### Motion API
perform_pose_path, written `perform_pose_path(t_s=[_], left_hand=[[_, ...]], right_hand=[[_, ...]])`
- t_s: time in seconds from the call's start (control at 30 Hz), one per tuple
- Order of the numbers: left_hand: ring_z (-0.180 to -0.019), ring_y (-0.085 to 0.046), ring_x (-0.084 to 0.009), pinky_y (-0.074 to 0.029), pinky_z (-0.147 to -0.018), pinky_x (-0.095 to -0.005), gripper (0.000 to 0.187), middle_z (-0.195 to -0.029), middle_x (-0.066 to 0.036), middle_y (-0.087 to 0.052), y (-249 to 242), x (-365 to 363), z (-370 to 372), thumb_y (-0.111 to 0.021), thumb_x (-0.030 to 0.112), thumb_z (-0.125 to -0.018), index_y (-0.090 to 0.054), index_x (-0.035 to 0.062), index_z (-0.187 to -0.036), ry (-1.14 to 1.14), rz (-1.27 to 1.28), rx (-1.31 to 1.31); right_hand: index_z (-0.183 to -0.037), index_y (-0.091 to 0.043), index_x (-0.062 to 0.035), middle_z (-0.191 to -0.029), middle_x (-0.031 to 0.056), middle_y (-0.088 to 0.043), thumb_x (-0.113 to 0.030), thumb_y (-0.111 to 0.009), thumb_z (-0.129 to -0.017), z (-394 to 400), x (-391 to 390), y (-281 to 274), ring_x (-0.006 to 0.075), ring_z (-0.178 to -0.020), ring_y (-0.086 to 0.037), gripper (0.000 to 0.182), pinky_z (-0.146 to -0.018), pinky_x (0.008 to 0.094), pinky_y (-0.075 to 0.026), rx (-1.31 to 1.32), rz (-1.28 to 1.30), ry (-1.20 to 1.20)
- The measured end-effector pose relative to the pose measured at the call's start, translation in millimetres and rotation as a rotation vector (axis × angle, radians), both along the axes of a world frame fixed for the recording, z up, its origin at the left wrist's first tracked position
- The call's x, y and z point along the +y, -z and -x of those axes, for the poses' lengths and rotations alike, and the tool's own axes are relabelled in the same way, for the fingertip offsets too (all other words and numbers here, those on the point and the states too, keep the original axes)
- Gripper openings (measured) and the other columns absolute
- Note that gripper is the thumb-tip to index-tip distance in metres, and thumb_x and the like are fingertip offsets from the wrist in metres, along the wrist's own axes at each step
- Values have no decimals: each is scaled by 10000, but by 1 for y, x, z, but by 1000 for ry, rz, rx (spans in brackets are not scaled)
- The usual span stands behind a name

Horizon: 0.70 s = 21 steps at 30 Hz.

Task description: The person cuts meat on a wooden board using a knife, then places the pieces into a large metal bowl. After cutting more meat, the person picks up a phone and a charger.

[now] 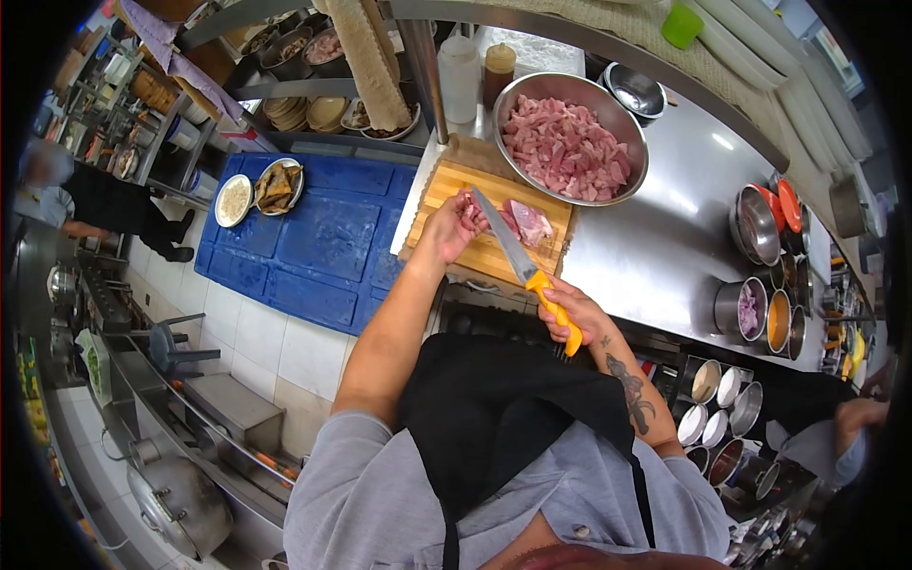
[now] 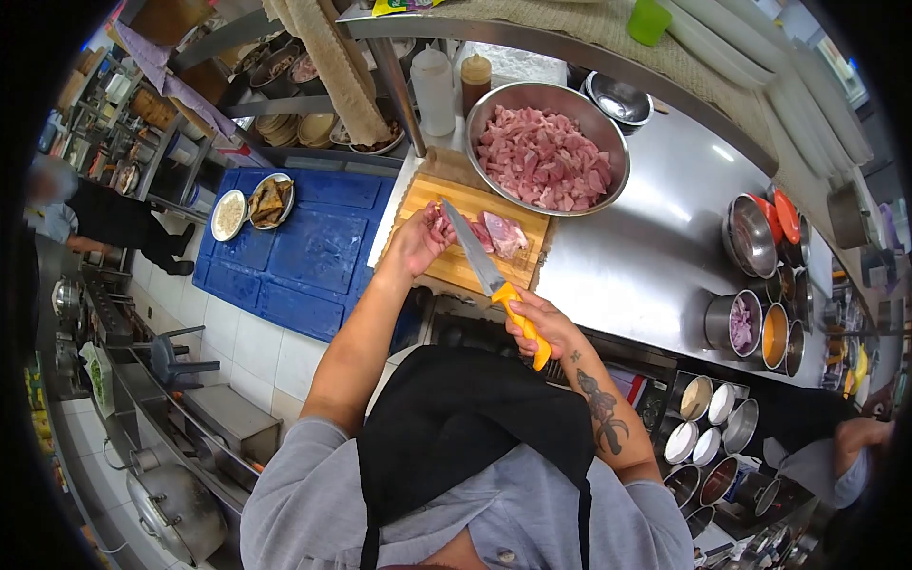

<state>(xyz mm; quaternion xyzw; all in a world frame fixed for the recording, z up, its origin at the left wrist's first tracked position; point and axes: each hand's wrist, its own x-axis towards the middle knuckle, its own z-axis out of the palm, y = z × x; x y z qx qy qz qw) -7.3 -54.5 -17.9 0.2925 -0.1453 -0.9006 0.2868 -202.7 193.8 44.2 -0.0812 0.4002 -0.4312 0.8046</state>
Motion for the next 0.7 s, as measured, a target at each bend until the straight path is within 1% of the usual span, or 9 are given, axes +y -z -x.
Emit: perform_pose_path(t_s=[0.27,0.33,0.37,0.43,0.5,0.57,0.6,0.63,0.7], left_hand=[[-828,-683,-198,-579,-748,-310,97,-962,-117,-690,1,-11,0,-558,94,-1034,-604,53,-1110,67,156,-153],[-803,-684,-189,-576,-692,-321,74,-915,-112,-692,12,-17,0,-584,48,-986,-625,41,-1048,166,348,-588],[-803,-684,-189,-576,-692,-321,74,-915,-112,-692,18,-17,1,-584,48,-986,-625,41,-1048,166,352,-591],[-776,-705,-203,-574,-670,-342,101,-849,-133,-707,39,-18,4,-640,60,-927,-644,15,-1017,119,606,-780],[-737,-722,-273,-580,-675,-391,133,-785,-173,-712,105,-21,16,-673,87,-885,-678,-20,-964,-46,1307,-866],[-915,-704,-417,-578,-824,-439,157,-906,-279,-712,52,-4,21,-636,99,-862,-739,-17,-888,84,1302,-932],[-976,-690,-396,-560,-889,-465,156,-954,-284,-710,39,4,16,-610,86,-868,-733,-1,-905,77,1722,-1137],[-956,-687,-399,-548,-908,-485,151,-935,-268,-706,52,-2,17,-594,92,-888,-717,10,-921,119,1867,-1198],[-1018,-657,-442,-550,-905,-473,161,-1045,-267,-646,23,7,17,-613,92,-891,-690,-20,-978,261,1561,-1324]], right_hand=[[-1619,-282,-258,-724,59,-531,-257,-521,-1083,5,15,-9,115,-401,-458,587,-387,263,-406,119,26,38],[-1618,-283,-252,-722,59,-528,-257,-526,-1080,7,20,-12,116,-404,-457,590,-389,262,-406,128,35,51],[-1617,-284,-246,-720,58,-526,-258,-530,-1077,9,23,-13,117,-406,-457,594,-392,262,-406,139,45,60],[-1608,-298,-240,-735,56,-531,-254,-532,-1076,13,30,-17,113,-413,-460,581,-397,257,-412,139,46,54],[-1564,-355,-212,-745,54,-536,-244,-541,-1071,15,36,-5,113,-422,-467,528,-400,250,-417,105,95,59],[-1551,-360,-206,-690,59,-535,-234,-548,-1063,13,39,-4,126,-397,-456,524,-383,262,-413,130,72,90],[-1553,-350,-205,-661,61,-527,-236,-539,-1066,12,42,-3,136,-380,-444,524,-372,271,-408,150,63,108],[-1555,-344,-215,-652,61,-521,-241,-530,-1067,13,44,-6,144,-374,-439,523,-364,278,-400,161,30,116],[-1555,-364,-232,-693,55,-528,-293,-560,-1055,17,50,-5,129,-396,-438,541,-374,248,-385,243,52,68]])
